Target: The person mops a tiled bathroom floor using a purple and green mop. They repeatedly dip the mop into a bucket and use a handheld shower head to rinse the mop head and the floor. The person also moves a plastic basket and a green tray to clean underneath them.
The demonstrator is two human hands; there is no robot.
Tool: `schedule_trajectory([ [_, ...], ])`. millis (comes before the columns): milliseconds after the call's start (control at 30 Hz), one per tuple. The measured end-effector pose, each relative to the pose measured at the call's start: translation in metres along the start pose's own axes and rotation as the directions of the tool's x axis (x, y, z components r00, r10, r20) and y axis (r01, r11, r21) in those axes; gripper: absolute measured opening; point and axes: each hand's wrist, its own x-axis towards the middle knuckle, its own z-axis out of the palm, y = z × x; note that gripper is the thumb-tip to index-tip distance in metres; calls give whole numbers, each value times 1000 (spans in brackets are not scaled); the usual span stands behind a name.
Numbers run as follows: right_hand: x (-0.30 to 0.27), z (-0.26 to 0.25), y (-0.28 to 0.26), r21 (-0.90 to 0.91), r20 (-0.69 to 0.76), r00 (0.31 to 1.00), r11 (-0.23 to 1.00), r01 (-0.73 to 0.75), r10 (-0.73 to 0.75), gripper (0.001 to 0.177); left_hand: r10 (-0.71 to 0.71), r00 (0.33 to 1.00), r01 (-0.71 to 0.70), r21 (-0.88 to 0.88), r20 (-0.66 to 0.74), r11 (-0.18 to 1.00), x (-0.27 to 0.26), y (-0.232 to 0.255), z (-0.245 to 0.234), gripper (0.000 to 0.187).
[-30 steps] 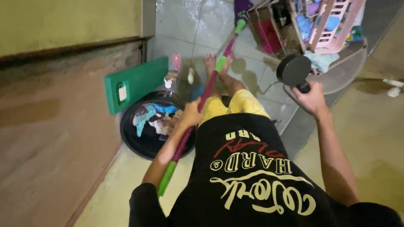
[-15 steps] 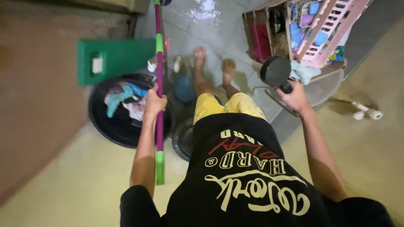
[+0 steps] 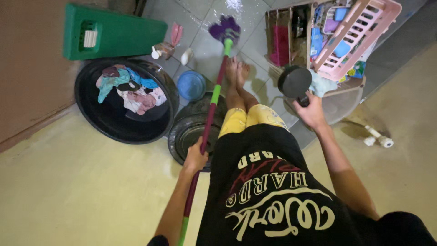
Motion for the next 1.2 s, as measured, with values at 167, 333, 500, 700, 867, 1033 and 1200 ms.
schedule_trajectory([
  [167,8,8,25,15,-17,997,997,76,-75,32,326,902,-338,3,-282,941,26,-11,25,57],
  [333,11,8,25,25,-23,992,992,126,-125,30,28,948,-80,-151,-316,985,76,28,-19,52],
  [500,17,15,8,-75,-125,975,982,174,-182,29,305,848,-332,14,-432,943,157,57,-95,35],
  [700,12,23,-4,95,-204,976,990,102,-81,29,373,928,-350,359,6,865,145,64,-226,36],
  [867,17,44,-20,124,-255,950,980,-154,182,26,180,961,-257,449,208,856,152,112,-255,54],
  [1033,19,68,-41,115,-304,918,966,-231,256,24,511,803,-588,267,306,763,204,122,-219,63],
  [1200,45,93,-72,-16,-258,913,944,-331,316,31,549,803,-579,87,234,810,284,142,-178,55],
])
